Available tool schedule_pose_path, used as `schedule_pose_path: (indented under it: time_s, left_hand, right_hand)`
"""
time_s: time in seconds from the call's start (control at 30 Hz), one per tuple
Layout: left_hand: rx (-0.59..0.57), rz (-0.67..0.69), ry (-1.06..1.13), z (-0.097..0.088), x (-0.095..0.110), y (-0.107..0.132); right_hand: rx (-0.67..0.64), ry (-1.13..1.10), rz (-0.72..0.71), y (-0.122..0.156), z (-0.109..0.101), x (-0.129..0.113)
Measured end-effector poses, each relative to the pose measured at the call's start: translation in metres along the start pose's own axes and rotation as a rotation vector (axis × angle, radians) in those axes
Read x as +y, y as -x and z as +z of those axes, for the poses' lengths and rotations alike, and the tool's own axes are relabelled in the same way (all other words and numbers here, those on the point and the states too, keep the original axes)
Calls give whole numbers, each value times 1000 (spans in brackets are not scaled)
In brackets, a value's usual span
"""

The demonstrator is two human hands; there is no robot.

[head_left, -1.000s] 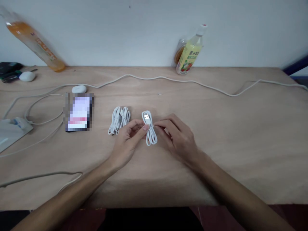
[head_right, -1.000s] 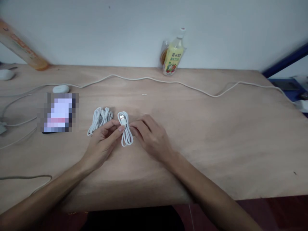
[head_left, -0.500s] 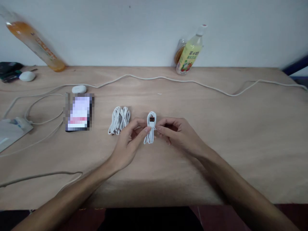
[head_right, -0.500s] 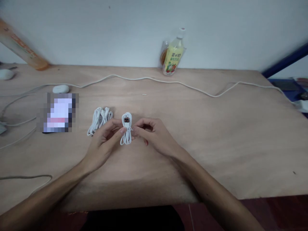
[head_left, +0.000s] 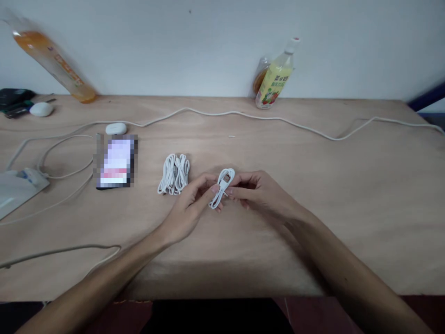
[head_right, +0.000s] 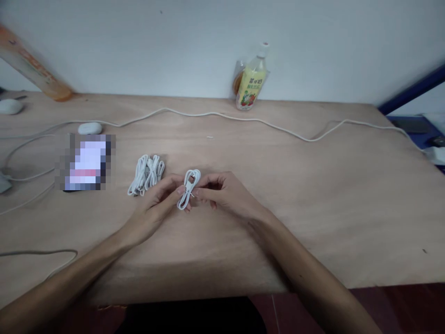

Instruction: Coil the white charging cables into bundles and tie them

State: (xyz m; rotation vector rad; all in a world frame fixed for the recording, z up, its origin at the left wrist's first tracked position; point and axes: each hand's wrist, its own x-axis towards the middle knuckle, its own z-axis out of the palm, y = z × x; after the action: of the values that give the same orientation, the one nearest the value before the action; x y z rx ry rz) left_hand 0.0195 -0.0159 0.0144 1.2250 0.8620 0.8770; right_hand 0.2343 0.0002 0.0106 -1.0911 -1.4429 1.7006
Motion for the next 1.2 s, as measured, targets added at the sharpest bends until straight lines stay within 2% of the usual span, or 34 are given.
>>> schedule_pose_path:
  time_s: [0.3,0.5,0.7,0.9,1.07,1.13,1.2]
  left_hand:
    - [-13,-10,-9,-2,-8,0]
    - [-22,-138,197,-3,-20,1]
    - [-127,-227,202,-3,-8,7]
    - [-193,-215,141,-3,4,9]
    - [-250,-167,4,-2,10,7]
    - [-251,-179,-39,-1,8,7]
    - [-193,-219,-30,0,3,6]
  right_hand:
    - [46,51,25,-1,6,6]
    - [155,51,-123,-1,15,13]
    - [232,143,-258,0,20,15]
    - [300,138,-290,1,22,18]
    - [389,28,-282,-1,24,13]
    - [441,-3,-284,-1,23,9]
    - [481,-7,-304,-2,20,5]
